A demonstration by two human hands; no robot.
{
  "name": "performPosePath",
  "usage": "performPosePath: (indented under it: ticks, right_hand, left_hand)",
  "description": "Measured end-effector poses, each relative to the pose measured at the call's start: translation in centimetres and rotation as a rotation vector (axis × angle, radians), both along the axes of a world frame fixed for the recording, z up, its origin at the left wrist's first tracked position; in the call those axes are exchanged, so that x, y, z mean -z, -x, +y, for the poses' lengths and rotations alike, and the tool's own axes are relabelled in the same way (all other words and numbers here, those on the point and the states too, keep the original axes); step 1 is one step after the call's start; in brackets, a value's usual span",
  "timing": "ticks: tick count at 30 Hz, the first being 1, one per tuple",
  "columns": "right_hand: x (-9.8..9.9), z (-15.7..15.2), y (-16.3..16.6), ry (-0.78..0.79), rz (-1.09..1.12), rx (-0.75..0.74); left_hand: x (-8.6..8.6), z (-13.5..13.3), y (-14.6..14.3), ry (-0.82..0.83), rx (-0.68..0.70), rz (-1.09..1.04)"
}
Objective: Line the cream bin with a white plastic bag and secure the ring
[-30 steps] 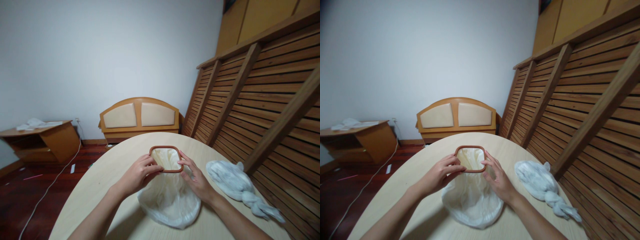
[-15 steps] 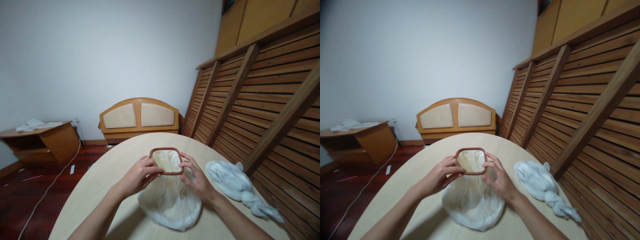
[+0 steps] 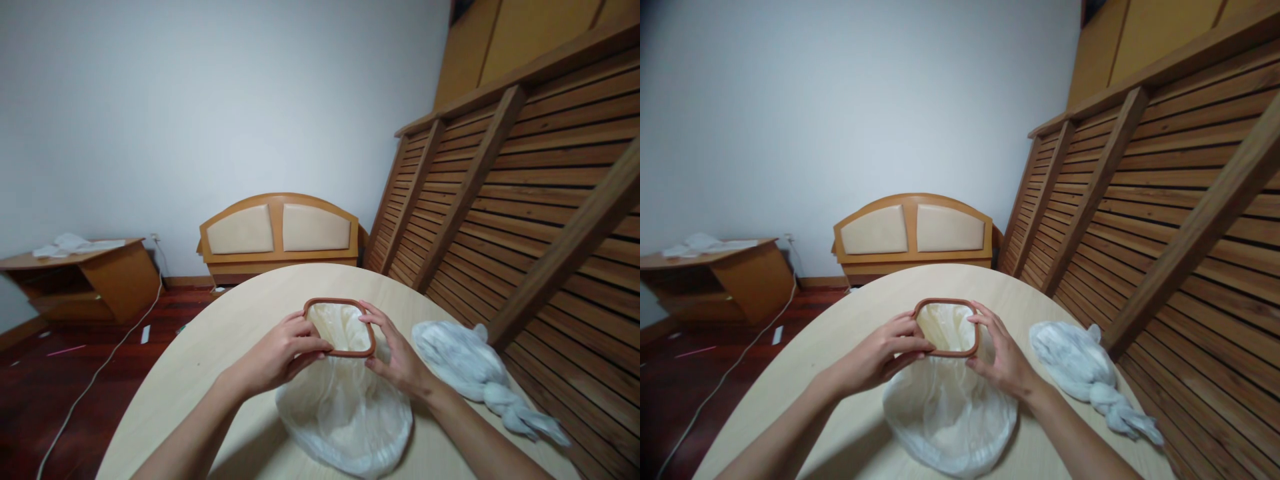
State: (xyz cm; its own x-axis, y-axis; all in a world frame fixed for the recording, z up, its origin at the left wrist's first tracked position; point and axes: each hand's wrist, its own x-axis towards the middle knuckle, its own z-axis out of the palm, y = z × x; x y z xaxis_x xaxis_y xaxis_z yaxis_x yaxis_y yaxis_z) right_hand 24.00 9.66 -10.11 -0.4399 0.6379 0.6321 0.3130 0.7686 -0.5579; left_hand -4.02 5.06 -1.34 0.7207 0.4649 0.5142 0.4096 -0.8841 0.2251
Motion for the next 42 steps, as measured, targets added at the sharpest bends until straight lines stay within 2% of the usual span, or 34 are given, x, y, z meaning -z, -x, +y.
performPosePath:
  ticks: [7,11,15,23,30,35,42]
  right_hand:
    - [0.5,0.6,0.3,-0.043,0.07,-0.021]
    - [0.3,0.4,0.0,-0.093,0.03,0.015]
    - [-0.5,-0.4,-0.1,-0.211,-0.05,0.068]
    - [-1.0,-1.2,0.7,-0.471,-0.054,0.001]
    - [-0.7,-0.7,0.3,-0.484,-0.04,-0.016]
    - [-0.7,-0.7,0.5,-0.457,-0.022,-0.017]
    - [-0.5,-0.6,0.6,-0.476,-0.038,-0.013]
  left_hand:
    - [0.2,0.1,0.1,0.02,0.001,-0.028]
    - [0.1,0.1,0.2,0.036,-0.005,-0.02]
    - [0.1,0.0,0.1,0.032,0.009,-0.034]
    - [0.5,0.1,0.2,0.044,0.002,-0.035]
    - [0.4,0.1,0.4,0.034,0.031,-0.016]
    - [2.0,0.4,0.6,-0.012,0.023,-0.045]
    - [5.2,0.7,0.9,-0.214,-0.028,-0.187]
